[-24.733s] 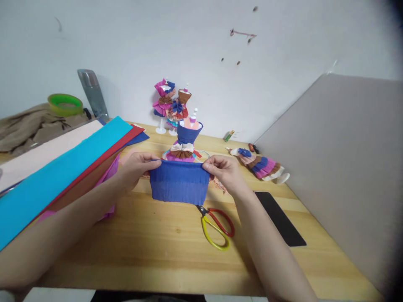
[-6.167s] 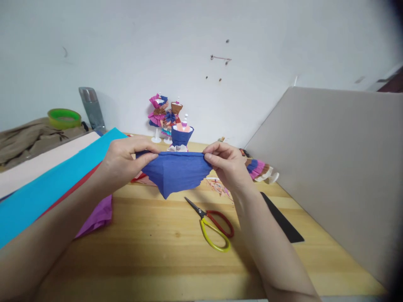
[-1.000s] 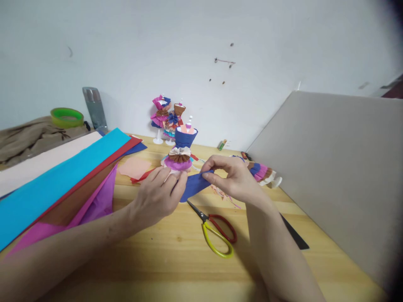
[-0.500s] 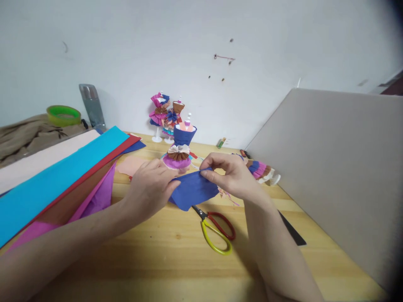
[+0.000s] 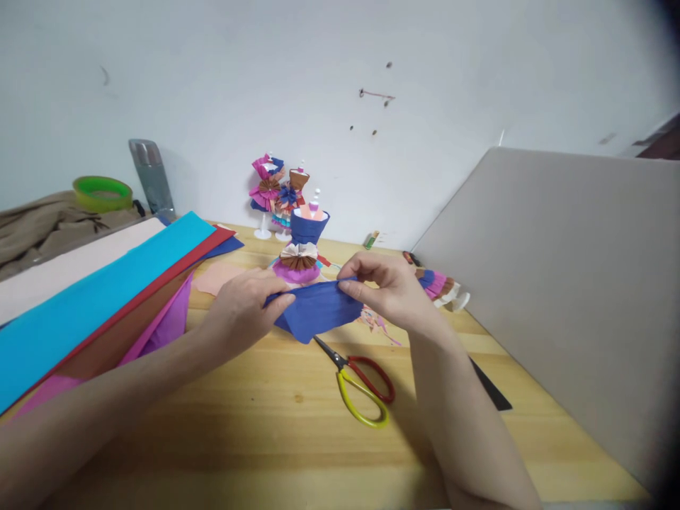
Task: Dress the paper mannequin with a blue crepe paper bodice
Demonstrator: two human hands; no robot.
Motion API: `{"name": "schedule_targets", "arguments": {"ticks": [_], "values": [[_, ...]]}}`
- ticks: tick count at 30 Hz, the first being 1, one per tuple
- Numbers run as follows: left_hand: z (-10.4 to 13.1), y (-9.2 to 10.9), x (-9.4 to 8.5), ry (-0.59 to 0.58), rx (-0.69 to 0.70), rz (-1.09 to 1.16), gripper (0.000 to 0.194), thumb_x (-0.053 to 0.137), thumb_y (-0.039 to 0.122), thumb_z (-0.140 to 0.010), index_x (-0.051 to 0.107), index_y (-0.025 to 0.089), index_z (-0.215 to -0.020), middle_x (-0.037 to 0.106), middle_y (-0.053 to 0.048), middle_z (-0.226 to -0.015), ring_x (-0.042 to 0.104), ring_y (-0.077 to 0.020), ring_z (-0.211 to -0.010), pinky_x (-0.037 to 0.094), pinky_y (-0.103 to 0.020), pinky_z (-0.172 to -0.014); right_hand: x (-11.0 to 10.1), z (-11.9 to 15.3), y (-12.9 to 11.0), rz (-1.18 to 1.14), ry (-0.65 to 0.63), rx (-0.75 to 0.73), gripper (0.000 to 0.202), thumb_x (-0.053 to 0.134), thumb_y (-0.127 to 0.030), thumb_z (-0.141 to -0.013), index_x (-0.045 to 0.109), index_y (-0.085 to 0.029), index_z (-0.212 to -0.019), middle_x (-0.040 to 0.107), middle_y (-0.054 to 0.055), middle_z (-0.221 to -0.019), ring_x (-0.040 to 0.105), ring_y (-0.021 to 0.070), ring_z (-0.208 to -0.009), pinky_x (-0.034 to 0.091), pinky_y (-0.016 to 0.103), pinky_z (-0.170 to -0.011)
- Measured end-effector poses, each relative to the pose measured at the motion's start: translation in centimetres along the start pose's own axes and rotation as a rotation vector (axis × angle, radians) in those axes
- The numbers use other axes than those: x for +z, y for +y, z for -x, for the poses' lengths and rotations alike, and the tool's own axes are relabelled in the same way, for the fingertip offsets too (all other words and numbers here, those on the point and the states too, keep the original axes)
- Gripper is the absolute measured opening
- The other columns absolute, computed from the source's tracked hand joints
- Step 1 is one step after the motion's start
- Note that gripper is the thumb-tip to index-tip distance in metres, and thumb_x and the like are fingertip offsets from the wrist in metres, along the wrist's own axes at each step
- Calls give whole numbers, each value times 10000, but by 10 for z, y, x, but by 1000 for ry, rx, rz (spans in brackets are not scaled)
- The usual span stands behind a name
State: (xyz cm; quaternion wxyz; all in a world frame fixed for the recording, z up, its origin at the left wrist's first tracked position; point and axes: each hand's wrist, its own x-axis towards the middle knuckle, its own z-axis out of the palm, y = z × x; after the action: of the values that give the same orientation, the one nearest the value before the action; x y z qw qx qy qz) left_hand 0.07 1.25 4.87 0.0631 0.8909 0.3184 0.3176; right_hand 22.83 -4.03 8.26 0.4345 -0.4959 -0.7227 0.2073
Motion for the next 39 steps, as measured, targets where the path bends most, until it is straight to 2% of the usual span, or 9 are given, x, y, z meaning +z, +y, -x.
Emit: {"name": "schedule_targets", "arguments": {"ticks": [5,11,17,23,30,34,39], "values": [[-2,-5,-6,10,-37,146,238,510,235,-867,737,179,-820,757,-45,-838,659,-192,-761,460,-282,-672,1,-2,4,-126,43,60,118,685,-264,-725,637,-158,-706,590,-7,-616,490,101,-556,379,236,-508],[-5,-7,-17,8,-125,240,251,537,341,-849,742,198,-844,760,-26,-858,674,-187,-794,481,-267,-706,3,-4,4,-270,80,118,170,735,-301,-685,636,-164,-700,587,-10,-596,493,100,-524,389,229,-473],[-9,-10,-28,-10,-191,278,246,573,377,-798,752,211,-818,738,-5,-789,636,-164,-714,466,-254,-656,2,-6,4,-302,102,125,192,758,-316,-677,634,-170,-695,596,-4,-606,512,107,-543,406,238,-487],[-13,-8,-37,-16,-263,306,223,594,366,-745,723,190,-701,664,5,-625,578,-135,-610,458,-225,-589,2,-6,5,-319,111,151,218,762,-348,-670,628,-177,-698,598,-13,-597,510,101,-536,416,239,-497],[-14,-5,-38,-26,-430,503,189,651,352,-682,728,180,-696,658,2,-596,555,-112,-490,450,-188,-433,2,-7,5,-327,102,152,250,773,-380,-654,628,-180,-692,598,-12,-599,506,102,-538,424,243,-510],[-15,-5,-38,-23,-463,573,173,678,341,-661,726,177,-686,657,0,-596,579,-119,-521,476,-184,-439,2,-7,6,-315,107,146,277,770,-417,-663,627,-181,-690,590,-9,-597,495,101,-538,408,241,-501],[-15,-7,-38,-49,-511,604,175,679,353,-662,720,183,-676,667,-9,-626,609,-135,-554,506,-202,-464,2,-7,6,-327,105,115,244,762,-379,-691,627,-177,-668,571,-23,-577,482,91,-527,403,234,-508]]}}
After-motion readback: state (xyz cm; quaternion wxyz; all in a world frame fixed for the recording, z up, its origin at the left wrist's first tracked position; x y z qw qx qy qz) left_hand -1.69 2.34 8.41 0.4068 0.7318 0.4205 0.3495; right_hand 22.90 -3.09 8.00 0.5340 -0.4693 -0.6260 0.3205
